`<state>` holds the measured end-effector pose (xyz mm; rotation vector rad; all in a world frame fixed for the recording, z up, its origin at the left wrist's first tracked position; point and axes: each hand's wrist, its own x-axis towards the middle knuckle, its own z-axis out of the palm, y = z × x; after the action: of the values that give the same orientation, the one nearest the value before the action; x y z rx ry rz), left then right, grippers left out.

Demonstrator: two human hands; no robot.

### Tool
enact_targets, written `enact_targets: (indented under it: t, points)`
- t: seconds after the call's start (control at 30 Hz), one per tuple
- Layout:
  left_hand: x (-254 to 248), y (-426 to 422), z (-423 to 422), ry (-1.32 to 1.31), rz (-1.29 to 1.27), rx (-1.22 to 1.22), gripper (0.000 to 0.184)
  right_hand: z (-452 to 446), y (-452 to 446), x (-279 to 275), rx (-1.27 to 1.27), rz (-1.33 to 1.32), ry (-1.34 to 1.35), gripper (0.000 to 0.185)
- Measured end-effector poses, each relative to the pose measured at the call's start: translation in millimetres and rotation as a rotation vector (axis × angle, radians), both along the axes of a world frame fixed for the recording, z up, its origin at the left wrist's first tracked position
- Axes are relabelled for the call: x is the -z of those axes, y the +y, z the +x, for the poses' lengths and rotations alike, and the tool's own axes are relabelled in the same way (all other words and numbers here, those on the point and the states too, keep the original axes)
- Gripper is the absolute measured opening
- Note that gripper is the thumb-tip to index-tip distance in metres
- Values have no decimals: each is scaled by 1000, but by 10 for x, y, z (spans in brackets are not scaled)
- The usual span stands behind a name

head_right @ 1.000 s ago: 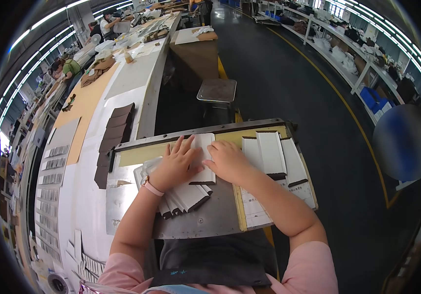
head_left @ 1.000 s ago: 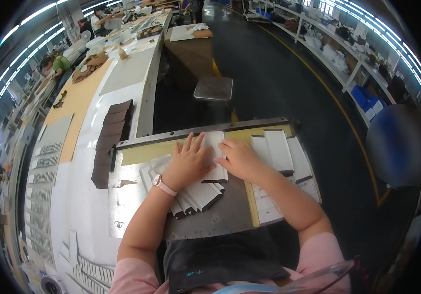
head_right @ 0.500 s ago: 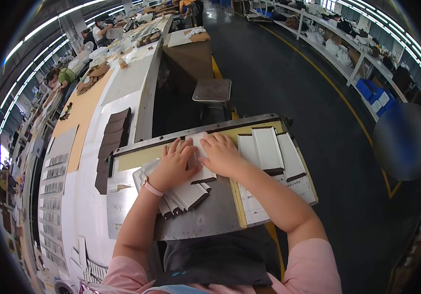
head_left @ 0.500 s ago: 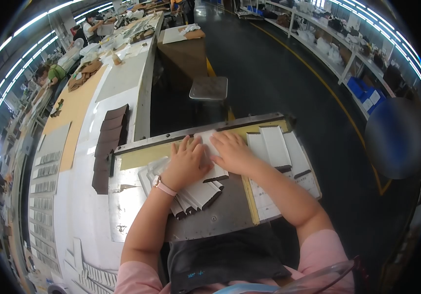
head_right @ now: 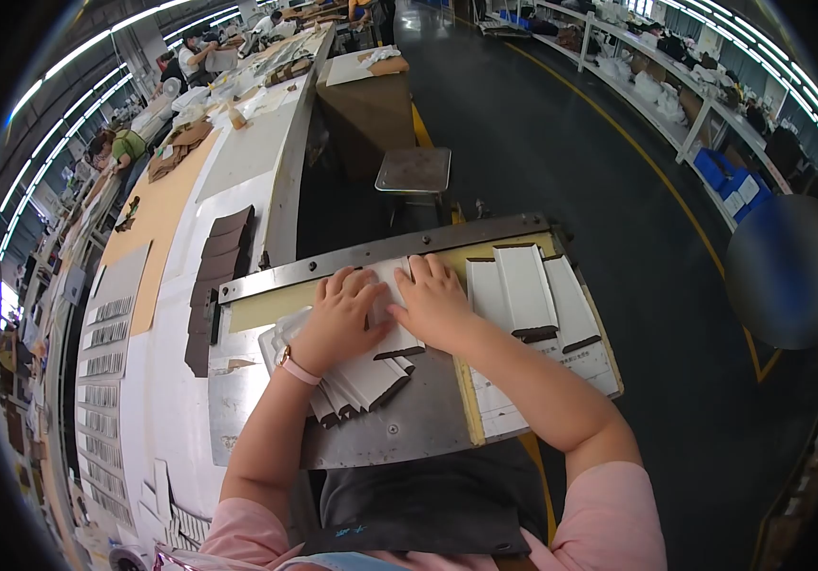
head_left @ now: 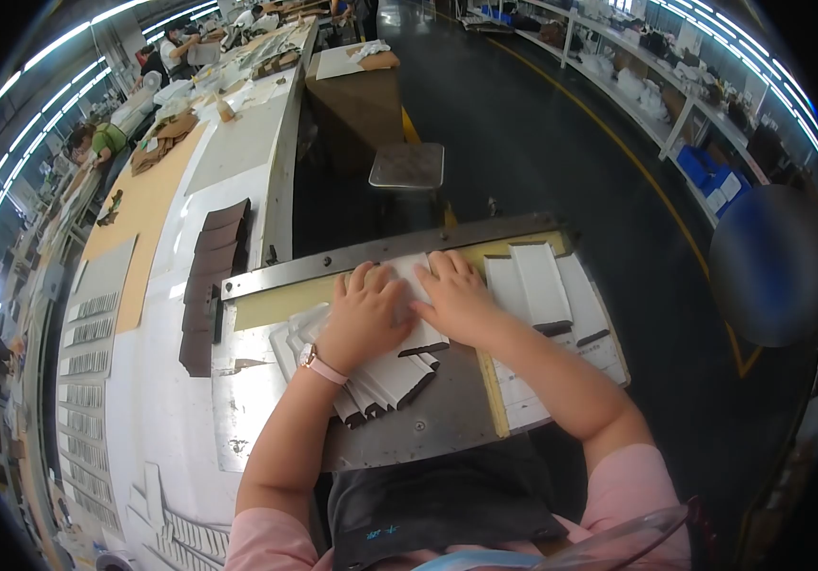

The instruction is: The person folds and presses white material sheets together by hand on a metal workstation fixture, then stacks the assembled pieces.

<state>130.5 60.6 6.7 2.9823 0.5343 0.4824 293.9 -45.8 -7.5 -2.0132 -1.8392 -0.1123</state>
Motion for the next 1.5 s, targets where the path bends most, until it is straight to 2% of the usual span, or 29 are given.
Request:
enact_targets:
  t: [0.13, 0.33, 0.43, 0.6, 0.73, 0.83, 0.93, 1.03, 1.1, 1.17, 1.27, 1.33, 1.4, 1.47, 1.5]
  points:
    - [-28, -29, -13, -51, 12, 19, 52, -3, 16, 46, -5, 78, -12, 46]
    - [-8, -10, -26, -86, 5, 45, 49, 88, 34, 39, -68, 70, 61, 44]
    - [-9, -75, -9, -36, 6, 34, 49, 103, 66, 116, 23, 147, 46, 42]
    - [-79, -111, -12, 94, -14, -21, 54, 53, 0, -7, 85, 86, -119, 45]
    - [-47, -68, -12, 101, -48, -12, 45, 11, -22, -68, 159, -68, -132, 49]
    - [-17, -37, -31, 59, -111, -5, 35, -137, -91, -144, 162, -93, 4, 52]
    - [-14, 10, -43, -5, -234, -14, 31, -175, -72, -224, 140, -244, 213, 57]
    - [-19, 39, -47, -108, -276, -60, 31, -31, -135, -215, 90, -183, 466, 56]
    - [-37, 83, -64, -189, -270, -104, 31, 240, -278, -476, 167, -186, 538, 55]
    - [-50, 157, -77, -229, -251, -135, 30, 525, -438, -704, 348, -233, 370, 51]
    - [11, 243, -94, -231, -237, -192, 26, 496, -420, -820, 567, -229, -50, 54]
    - [77, 239, -103, -210, -162, -199, 25, 423, -361, -522, 102, -139, 213, 64]
    - [95, 253, -90, -209, -117, -194, 24, -6, -407, -494, -371, -206, 323, 74]
    - [106, 248, -83, -220, -112, -186, 23, -275, -431, -359, -703, -229, 73, 78]
    - [104, 244, -74, -209, -91, -187, 23, -295, -427, -373, -678, -273, 79, 78]
